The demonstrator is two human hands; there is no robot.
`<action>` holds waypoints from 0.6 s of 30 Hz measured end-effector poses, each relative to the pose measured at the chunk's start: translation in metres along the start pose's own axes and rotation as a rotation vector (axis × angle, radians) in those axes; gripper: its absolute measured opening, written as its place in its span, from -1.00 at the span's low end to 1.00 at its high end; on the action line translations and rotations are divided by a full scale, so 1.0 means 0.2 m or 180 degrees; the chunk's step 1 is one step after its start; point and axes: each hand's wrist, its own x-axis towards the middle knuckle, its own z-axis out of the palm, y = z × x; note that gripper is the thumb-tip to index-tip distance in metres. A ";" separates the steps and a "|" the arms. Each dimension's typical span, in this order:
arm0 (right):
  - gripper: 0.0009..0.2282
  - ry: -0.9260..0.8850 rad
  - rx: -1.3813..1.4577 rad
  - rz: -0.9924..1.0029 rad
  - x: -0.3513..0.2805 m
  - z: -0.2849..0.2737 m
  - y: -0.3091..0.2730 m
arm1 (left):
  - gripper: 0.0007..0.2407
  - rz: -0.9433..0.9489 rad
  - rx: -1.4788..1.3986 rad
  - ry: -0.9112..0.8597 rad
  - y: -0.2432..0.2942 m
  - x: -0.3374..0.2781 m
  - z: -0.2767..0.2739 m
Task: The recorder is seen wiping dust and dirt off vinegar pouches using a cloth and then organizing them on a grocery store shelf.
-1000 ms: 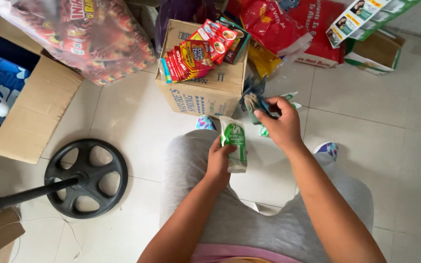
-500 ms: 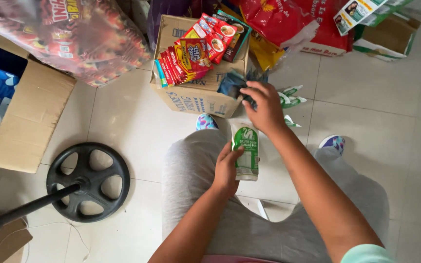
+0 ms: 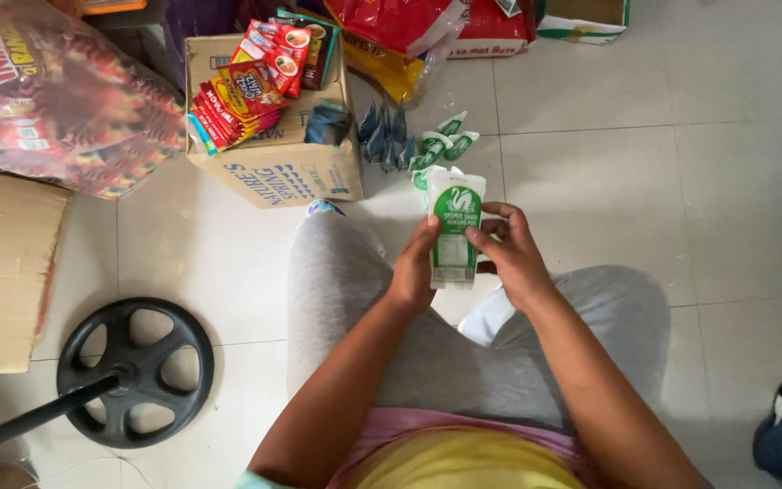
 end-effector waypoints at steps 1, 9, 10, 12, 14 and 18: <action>-0.61 -0.0044 -0.0007 0.0007 0.00 -0.04 0.01 | -0.61 0.0031 -0.0004 0.0033 -0.04 0.00 0.01; -0.68 -0.0056 0.0907 0.0460 0.12 -0.15 0.18 | -0.65 0.0043 0.0800 0.0222 -0.09 0.16 -0.03; -0.68 -0.0074 0.0943 0.0471 0.21 -0.16 0.25 | -0.65 0.0035 0.0832 0.0248 -0.09 0.25 -0.08; -0.74 0.0000 0.0784 -0.0088 0.29 -0.21 0.41 | -0.74 0.0670 0.1877 0.0927 -0.15 0.38 -0.19; -0.75 0.0049 0.0591 -0.0200 0.37 -0.21 0.47 | -0.75 0.0291 0.2081 0.1126 -0.22 0.41 -0.30; -0.75 0.0260 -0.0215 -0.0030 0.44 -0.24 0.49 | -0.74 -0.0106 0.2145 0.1340 -0.32 0.45 -0.42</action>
